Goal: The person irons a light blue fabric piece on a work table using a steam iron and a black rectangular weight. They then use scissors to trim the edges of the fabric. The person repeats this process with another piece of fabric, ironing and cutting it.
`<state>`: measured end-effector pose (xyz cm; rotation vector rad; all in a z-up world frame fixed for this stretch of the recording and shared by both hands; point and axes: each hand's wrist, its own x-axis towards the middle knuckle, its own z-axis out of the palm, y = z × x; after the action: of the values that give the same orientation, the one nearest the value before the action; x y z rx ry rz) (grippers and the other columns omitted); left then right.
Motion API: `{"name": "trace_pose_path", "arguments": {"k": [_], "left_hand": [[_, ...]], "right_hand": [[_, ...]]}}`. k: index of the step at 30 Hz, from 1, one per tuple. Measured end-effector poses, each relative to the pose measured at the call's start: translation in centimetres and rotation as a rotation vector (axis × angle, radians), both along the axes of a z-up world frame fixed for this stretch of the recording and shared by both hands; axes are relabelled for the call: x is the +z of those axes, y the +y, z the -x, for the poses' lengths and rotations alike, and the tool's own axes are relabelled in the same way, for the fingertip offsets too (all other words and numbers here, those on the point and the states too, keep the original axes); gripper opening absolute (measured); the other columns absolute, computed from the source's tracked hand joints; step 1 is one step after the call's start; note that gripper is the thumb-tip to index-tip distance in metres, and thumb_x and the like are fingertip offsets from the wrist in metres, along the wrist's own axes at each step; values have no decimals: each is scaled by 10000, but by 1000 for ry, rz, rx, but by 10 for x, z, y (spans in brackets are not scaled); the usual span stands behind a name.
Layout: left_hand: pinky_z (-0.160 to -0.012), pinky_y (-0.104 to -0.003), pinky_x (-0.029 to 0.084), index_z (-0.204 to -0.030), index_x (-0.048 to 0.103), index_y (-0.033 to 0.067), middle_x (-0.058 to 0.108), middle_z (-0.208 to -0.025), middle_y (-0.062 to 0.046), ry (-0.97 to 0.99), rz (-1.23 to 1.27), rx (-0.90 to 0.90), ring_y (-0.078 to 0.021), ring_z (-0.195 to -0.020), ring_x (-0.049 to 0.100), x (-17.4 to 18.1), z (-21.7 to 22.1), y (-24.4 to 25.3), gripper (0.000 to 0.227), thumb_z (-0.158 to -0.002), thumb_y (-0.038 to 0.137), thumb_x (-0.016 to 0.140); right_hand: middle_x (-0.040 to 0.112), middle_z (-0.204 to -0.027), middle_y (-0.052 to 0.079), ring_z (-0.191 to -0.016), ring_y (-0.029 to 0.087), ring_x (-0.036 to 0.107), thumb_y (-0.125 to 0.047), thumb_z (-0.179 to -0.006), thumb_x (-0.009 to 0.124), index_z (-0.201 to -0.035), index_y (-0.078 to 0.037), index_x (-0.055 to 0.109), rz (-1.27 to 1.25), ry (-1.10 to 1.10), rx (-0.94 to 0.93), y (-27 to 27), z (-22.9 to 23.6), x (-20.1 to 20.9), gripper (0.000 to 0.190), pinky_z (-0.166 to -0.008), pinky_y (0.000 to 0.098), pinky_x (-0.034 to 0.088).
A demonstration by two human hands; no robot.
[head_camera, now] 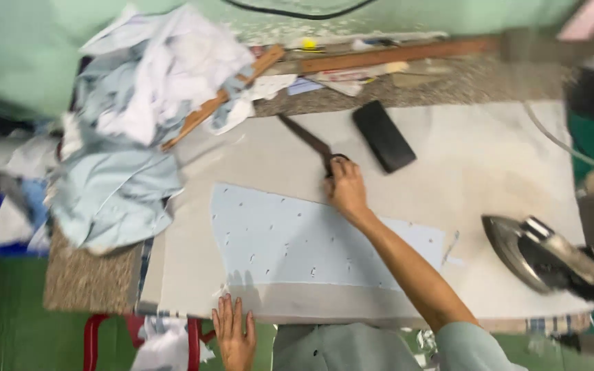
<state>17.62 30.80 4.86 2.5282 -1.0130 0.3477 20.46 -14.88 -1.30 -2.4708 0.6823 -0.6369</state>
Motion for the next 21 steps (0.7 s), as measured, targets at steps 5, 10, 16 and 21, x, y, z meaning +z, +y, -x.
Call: {"name": "trace_pose_path", "arguments": {"k": [5,10,16,21], "left_hand": [[-1237,-577,374,-1375,618,26,528,-1537,-203,-31,12,-367,-390,-1449,503,-4,-108,-52,431,-969,159,675],[-1237,-600,363,-1352,634,28,550,-1515,-215,-17,-12,-681,-400,-1460,488,2,-191,-109,406,-976,179,662],[-1241,-595,315,-1392,624,2,591,-1476,-232,-47,-88,-779,-412,-1446,492,-5,-255,-174,454,-1014,254,615],[-1051,-495,462,-1541,463,106,521,-1482,-195,184,-472,-631,-392,-1297,507,-22,-289,-202,838,-870,559,679]], "right_hand": [[545,-1467,181,-1357,377,477,-380,-1006,578,-1478,-35,478,-55,142,-401,26,105,19,593,-1098,511,353],[455,-1535,249,-1393,433,373,-375,-1028,472,-1525,-7,412,-203,312,-1032,88,315,32,621,-1163,569,234],[-66,-1640,329,-1537,564,88,-539,-1063,428,-1641,1,37,-698,415,-1756,211,419,105,883,-1247,662,125],[275,-1596,381,-1465,510,279,-233,-997,639,-1514,137,382,-475,347,-1488,219,380,126,686,-1179,647,290]]}}
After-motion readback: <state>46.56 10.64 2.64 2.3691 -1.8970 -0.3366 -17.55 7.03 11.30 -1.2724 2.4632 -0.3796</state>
